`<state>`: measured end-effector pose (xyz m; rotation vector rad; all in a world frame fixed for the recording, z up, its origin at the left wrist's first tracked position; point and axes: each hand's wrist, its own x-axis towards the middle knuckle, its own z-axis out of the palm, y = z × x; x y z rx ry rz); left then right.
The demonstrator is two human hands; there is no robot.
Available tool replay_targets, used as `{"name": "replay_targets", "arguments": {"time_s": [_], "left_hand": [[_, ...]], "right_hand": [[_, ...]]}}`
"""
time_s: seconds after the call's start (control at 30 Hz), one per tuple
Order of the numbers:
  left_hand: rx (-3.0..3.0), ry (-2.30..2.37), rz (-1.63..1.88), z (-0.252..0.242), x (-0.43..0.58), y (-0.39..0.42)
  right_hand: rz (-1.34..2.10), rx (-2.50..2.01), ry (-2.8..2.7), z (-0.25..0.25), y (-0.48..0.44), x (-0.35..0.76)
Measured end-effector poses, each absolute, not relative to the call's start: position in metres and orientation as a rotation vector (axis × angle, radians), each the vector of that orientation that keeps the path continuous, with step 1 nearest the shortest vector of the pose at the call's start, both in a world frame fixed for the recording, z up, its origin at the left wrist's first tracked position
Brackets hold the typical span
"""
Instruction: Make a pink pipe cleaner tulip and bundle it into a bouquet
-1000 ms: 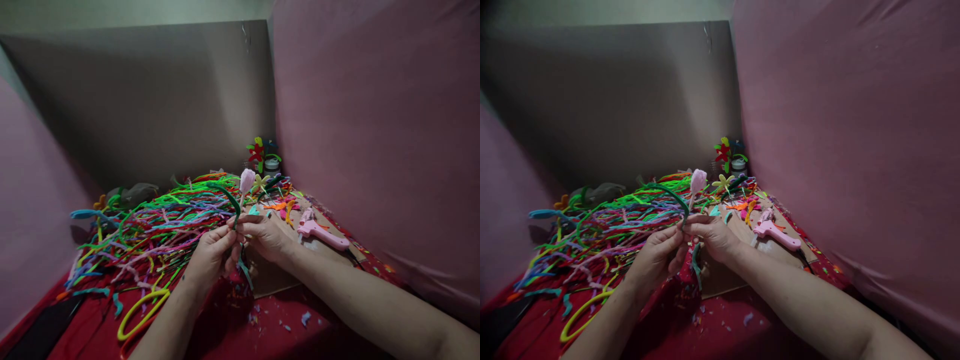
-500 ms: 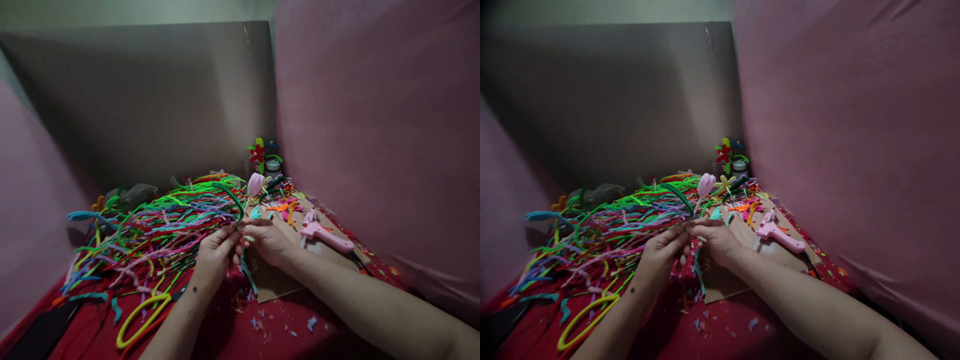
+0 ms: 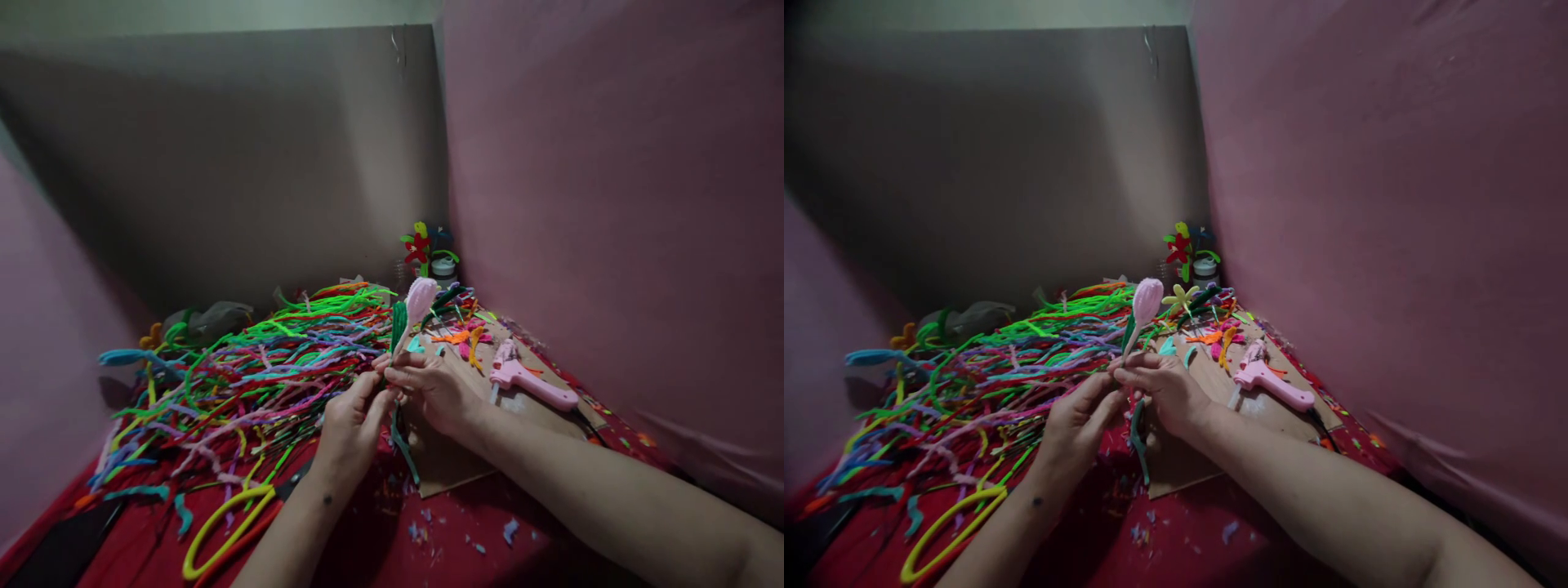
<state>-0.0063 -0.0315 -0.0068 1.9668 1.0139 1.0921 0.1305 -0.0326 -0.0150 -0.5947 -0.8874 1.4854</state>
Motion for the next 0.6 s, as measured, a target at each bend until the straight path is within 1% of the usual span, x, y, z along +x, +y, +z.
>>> {"name": "replay_targets", "arguments": {"time_s": [0.1,0.33,0.6], "left_hand": [[2.086,1.124,1.188,-0.015,-0.006,-0.031],[1.569,0.898,1.034,-0.002,0.0,-0.034],[1.366,0.786,0.986,-0.001,-0.003,-0.033]], "right_hand": [[1.464,-0.623,-0.903,-0.018,-0.031,0.13],[1.515,-0.533,-1.063,-0.02,-0.032,0.131],[1.532,-0.469,-1.118,-0.018,-0.031,0.132]]}}
